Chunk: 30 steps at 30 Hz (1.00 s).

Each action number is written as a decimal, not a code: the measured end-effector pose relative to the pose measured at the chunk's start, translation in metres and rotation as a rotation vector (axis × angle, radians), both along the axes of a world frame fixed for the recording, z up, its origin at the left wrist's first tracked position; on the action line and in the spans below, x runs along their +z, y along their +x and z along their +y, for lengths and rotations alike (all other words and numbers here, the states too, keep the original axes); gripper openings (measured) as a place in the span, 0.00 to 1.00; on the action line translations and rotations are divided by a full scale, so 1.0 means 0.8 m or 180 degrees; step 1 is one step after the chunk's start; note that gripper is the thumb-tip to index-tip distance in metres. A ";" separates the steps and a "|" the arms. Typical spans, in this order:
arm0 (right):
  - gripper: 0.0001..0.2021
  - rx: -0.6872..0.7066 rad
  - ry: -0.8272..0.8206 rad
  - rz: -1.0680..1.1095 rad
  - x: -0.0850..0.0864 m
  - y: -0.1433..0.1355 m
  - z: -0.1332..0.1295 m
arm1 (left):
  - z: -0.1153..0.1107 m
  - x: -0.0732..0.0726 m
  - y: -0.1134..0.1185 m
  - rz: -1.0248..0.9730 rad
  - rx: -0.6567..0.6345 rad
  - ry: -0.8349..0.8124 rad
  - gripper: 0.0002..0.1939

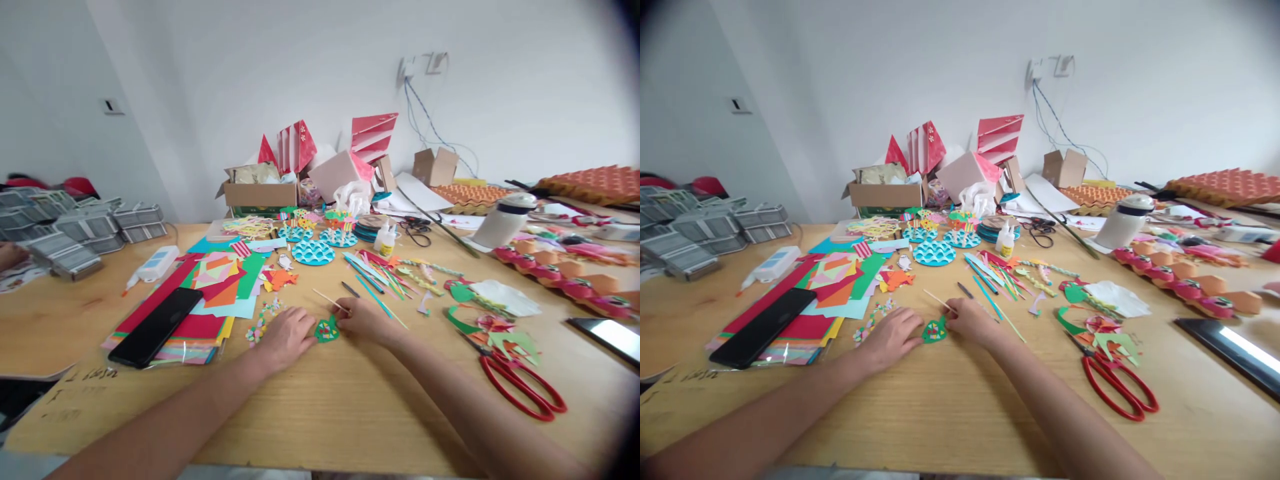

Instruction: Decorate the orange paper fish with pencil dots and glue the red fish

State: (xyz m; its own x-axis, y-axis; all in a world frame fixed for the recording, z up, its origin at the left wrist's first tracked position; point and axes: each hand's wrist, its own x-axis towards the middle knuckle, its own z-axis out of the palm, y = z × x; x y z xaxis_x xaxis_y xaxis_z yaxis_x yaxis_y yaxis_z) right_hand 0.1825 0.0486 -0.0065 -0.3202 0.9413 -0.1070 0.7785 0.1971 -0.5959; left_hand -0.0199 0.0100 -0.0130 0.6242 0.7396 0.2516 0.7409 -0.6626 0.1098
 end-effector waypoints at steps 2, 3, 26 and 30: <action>0.12 0.0058 0.0009 -0.0147 0.002 -0.002 0.000 | 0.001 -0.002 -0.001 -0.0022 -0.0009 -0.0009 0.09; 0.11 0.0076 0.0017 -0.0210 0.003 -0.003 0.001 | 0.002 -0.003 -0.001 -0.0034 -0.0015 -0.0015 0.08; 0.12 -0.0349 -0.0755 0.1066 0.023 -0.015 -0.025 | 0.015 -0.005 -0.007 -0.1773 0.0178 -0.1224 0.13; 0.10 -0.0230 -0.0812 0.1340 0.033 -0.019 -0.028 | 0.020 -0.005 -0.012 -0.2199 0.0286 -0.1671 0.16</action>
